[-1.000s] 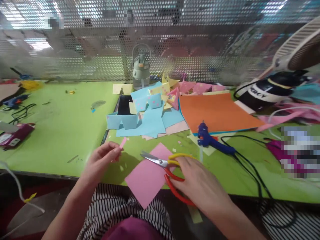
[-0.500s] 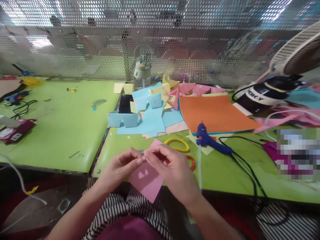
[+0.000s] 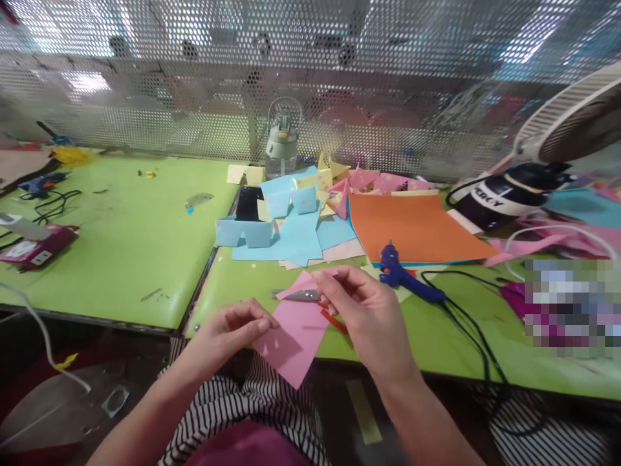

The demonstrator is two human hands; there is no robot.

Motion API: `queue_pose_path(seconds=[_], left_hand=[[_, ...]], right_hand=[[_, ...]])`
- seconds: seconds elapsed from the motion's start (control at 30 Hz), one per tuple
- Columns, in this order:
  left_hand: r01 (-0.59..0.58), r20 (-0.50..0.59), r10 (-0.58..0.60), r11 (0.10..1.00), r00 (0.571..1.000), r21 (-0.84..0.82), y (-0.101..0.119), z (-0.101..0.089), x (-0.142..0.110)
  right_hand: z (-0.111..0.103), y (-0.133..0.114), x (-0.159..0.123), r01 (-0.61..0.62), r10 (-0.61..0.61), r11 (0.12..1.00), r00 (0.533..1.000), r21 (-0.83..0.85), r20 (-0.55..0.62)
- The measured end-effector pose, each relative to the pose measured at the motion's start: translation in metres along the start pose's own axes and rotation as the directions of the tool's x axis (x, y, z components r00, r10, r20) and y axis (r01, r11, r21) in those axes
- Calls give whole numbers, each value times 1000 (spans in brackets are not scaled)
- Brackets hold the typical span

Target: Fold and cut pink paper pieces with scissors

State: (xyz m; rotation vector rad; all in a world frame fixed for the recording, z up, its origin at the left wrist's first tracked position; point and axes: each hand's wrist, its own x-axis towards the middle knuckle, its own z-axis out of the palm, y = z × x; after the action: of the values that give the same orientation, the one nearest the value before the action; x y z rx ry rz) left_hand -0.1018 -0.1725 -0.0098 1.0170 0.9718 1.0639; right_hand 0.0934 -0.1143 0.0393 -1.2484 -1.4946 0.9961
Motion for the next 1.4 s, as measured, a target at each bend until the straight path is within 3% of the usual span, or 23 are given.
queue_pose_path(seconds=[0.07, 0.1, 0.13, 0.17, 0.2, 0.23, 0.27, 0.3, 0.47, 0.57, 0.63, 0.77, 0.83, 0.9, 1.07, 1.4], left_hand=[[10, 5, -10, 999, 1000, -47, 1, 5, 1], [20, 17, -19, 996, 1000, -84, 1, 8, 2], [30, 32, -26, 992, 999, -125, 0, 10, 3], [37, 40, -31, 986, 999, -163, 0, 11, 4], [40, 43, -32, 980, 999, -193, -1, 12, 5], [40, 38, -32, 976, 999, -214, -2, 13, 6], [39, 29, -34, 974, 999, -225, -3, 13, 6], [39, 22, -35, 972, 999, -231, -4, 12, 6], [26, 14, -23, 969, 1000, -246, -6, 13, 6], [37, 8, -37, 960, 999, -278, -5, 15, 6], [45, 6, -45, 958, 999, -285, -5, 16, 6], [32, 1, -33, 970, 999, -241, -6, 18, 6], [25, -5, -27, 975, 1000, -220, -8, 17, 6], [25, 14, -23, 979, 1000, -202, -9, 17, 5], [59, 66, -49, 985, 997, -161, -7, 19, 1], [124, 74, -111, 969, 991, -212, -11, 22, -4]], right_hand=[[1, -1, -8, 215, -220, 956, 975, -201, -7], [1, -1, -13, 375, -381, 873, 923, -312, 44], [1, 0, -18, 552, -544, 733, 826, -398, 145], [0, 1, -24, 704, -668, 554, 694, -445, 266], [0, 2, -30, 805, -740, 376, 559, -459, 375], [0, 4, -36, 856, -767, 235, 454, -461, 453], [0, 6, -41, 873, -770, 146, 395, -464, 501], [-1, 8, -46, 873, -768, 105, 375, -476, 519], [-2, 14, -54, 866, -755, 96, 384, -490, 531], [-1, 13, -50, 881, -774, 169, 396, -443, 494], [1, 11, -47, 865, -754, 330, 483, -379, 445], [8, 5, -43, 600, -474, 739, 786, -306, 397], [10, 3, -43, 459, -338, 830, 866, -316, 368], [12, 1, -43, 368, -259, 864, 910, -342, 324], [11, 0, -42, 257, -162, 877, 953, -405, 255], [13, 4, -42, 159, -73, 932, 963, -325, 260]])
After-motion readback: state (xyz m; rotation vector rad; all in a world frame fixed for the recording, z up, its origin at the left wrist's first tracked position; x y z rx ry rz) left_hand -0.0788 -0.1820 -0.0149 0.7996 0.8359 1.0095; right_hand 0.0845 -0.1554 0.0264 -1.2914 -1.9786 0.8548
